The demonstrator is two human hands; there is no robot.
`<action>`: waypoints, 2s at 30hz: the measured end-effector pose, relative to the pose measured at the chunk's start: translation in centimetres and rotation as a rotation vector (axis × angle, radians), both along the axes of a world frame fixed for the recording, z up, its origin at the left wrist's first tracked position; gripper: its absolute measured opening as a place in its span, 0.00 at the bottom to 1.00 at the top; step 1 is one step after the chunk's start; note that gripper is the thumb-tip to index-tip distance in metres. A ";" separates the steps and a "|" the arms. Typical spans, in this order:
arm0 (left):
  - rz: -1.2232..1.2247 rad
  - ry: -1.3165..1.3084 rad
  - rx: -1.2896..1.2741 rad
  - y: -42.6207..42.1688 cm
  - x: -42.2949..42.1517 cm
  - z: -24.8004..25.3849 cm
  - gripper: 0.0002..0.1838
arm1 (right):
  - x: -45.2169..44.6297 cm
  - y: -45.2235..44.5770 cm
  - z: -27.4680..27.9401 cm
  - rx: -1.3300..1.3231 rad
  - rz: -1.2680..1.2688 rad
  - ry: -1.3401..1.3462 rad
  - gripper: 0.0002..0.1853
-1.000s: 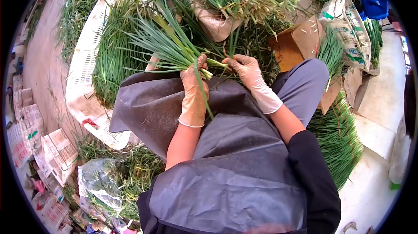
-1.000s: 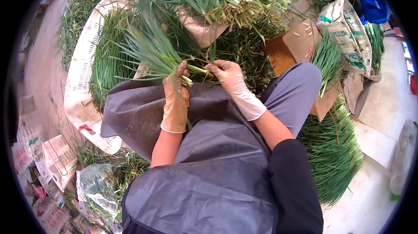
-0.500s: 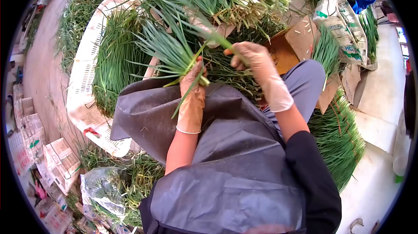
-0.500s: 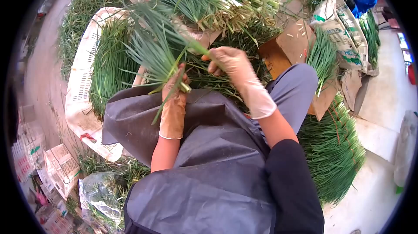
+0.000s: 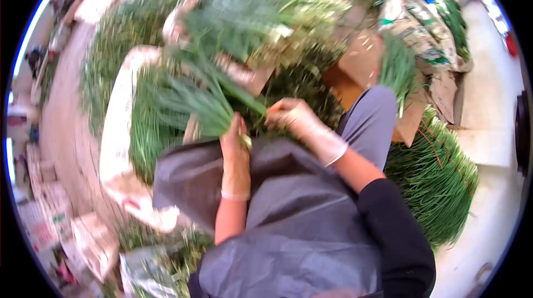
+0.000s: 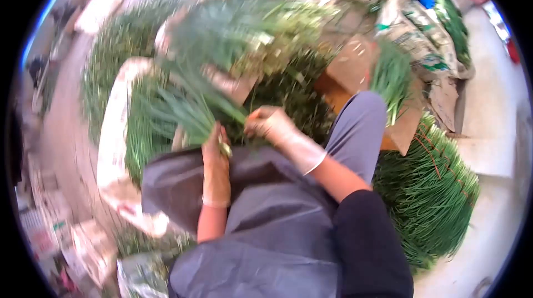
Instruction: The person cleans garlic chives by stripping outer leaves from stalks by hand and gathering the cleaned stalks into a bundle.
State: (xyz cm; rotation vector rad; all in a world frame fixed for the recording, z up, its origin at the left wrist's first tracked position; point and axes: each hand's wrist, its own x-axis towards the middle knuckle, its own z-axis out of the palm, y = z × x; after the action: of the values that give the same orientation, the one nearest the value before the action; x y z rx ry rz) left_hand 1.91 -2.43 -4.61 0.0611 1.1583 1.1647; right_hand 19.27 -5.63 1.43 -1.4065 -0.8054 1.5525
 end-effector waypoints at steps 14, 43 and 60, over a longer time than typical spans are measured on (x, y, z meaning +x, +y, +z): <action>-0.021 -0.142 0.168 1.0 -2.8 -1.0 0.06 | 2.3 -0.3 -7.3 0.035 0.400 -0.764 0.11; -0.057 -0.338 0.118 0.3 0.8 -1.0 0.14 | 1.6 8.9 1.5 0.423 -0.079 -1.191 0.16; -0.186 -0.134 0.067 -1.0 0.8 -0.6 0.09 | -3.7 2.8 -4.2 -0.011 -0.035 0.122 0.08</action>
State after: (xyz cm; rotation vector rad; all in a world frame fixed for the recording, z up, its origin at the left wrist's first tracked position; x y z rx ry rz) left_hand 2.75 -3.39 -5.23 0.1377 0.9741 1.0270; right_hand 15.61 -2.87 -2.73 -1.3135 -0.6964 1.6014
